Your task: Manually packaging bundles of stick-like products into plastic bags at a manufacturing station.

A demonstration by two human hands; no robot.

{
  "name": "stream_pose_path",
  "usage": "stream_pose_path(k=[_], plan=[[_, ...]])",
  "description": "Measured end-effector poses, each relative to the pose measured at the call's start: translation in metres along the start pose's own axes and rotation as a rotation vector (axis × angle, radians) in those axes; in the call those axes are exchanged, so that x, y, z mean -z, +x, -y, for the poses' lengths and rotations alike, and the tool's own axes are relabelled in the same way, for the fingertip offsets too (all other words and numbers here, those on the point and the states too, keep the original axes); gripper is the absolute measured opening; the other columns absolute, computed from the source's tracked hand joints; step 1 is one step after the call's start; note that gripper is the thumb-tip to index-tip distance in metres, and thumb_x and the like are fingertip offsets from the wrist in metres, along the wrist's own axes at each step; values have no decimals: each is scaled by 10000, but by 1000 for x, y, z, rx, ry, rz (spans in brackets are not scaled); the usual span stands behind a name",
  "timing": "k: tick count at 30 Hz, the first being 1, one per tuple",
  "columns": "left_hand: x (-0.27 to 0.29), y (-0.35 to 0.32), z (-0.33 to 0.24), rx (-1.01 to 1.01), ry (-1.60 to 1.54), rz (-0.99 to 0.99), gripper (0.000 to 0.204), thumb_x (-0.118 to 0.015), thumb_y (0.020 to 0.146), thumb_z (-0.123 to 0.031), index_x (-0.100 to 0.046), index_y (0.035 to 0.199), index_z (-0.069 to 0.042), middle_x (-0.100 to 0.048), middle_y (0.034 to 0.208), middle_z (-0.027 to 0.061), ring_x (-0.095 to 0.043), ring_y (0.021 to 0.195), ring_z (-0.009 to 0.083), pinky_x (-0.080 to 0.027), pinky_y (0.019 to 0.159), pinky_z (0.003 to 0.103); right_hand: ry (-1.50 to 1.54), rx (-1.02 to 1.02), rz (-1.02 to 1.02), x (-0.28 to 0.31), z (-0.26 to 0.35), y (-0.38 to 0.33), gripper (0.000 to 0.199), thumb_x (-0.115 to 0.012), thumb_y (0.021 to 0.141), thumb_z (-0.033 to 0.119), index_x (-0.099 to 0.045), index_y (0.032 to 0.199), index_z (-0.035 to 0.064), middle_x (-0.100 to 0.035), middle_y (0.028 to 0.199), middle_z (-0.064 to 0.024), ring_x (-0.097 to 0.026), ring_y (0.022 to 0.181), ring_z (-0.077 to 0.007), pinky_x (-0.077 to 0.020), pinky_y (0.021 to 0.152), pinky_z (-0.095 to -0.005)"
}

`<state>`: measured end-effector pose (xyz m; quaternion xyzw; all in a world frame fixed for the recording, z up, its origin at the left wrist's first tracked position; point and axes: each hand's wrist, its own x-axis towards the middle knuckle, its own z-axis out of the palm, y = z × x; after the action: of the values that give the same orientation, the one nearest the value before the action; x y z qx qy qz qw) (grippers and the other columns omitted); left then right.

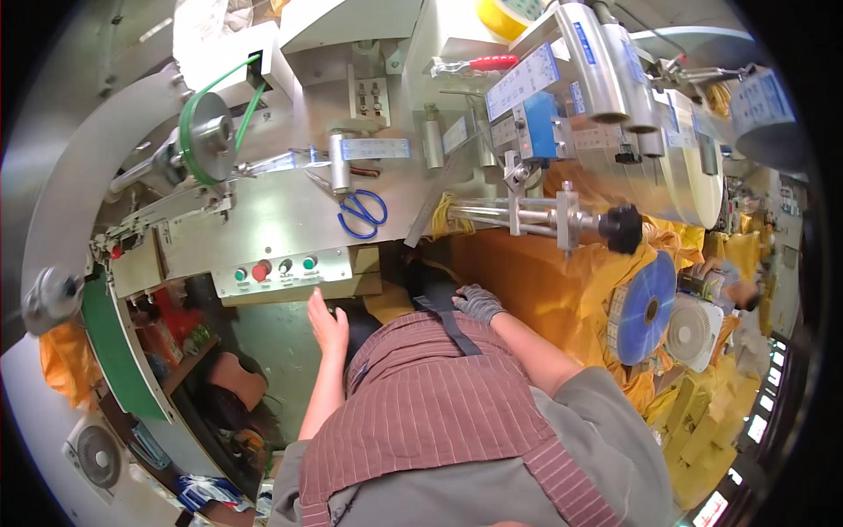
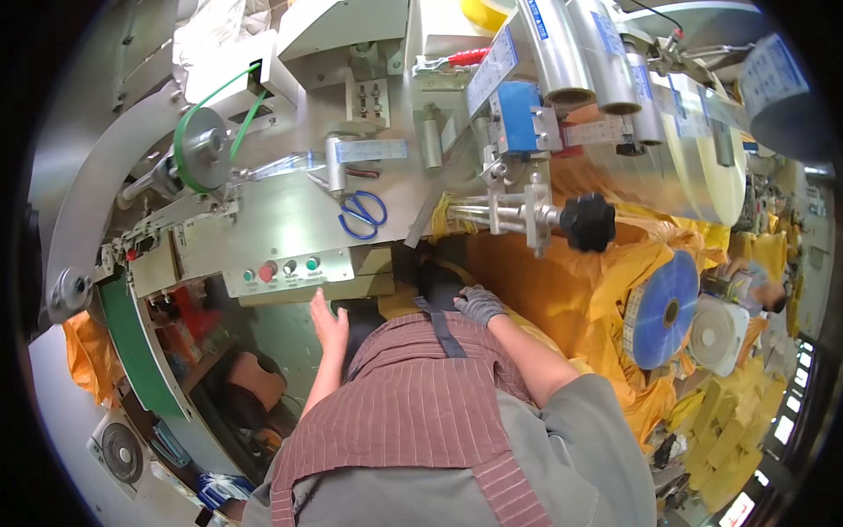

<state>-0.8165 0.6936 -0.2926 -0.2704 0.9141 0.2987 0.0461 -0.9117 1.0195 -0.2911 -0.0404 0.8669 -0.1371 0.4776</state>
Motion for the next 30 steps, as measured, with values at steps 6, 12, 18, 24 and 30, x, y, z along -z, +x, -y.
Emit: stream_pose_path(k=[6,12,18,24,30], plan=[[9,-24,91,84,-158,375,468,-614,768,-161,-503,1192,3,-565,1079,185,-524,1049,334,-418,908,394,3,-22,-85,-16,36,-9,459,-499,850,436,-585,1130,83,-550,1147,-196,-525,1065,-339,-409,926,-387],[36,-54,189,371,-455,181,421,-595,792,-181,-543,1137,56,-633,963,171,-602,903,214,-461,795,307,-88,86,-184,-30,106,-7,416,-466,859,423,-635,1048,94,-606,1048,-188,-565,991,-347,-440,868,-414],[61,-104,294,490,-430,119,425,-597,776,-201,-569,1109,61,-643,941,174,-604,903,221,-458,798,320,-234,295,-148,-52,168,-12,378,-470,854,392,-656,908,66,-637,905,-180,-595,870,-360,-458,771,-452],[56,-159,361,712,-541,86,435,-589,766,-264,-598,1069,48,-633,999,208,-605,947,276,-452,826,342,-102,443,-296,-79,223,-32,305,-553,823,355,-637,896,71,-626,878,-181,-592,836,-356,-458,715,-448],[63,-227,401,722,-624,-230,341,-557,768,-250,-630,957,25,-635,929,198,-600,866,278,-452,764,361,-201,476,-411,-75,304,-59,330,-544,835,395,-624,794,77,-603,739,-192,-581,729,-374,-447,661,-445]])
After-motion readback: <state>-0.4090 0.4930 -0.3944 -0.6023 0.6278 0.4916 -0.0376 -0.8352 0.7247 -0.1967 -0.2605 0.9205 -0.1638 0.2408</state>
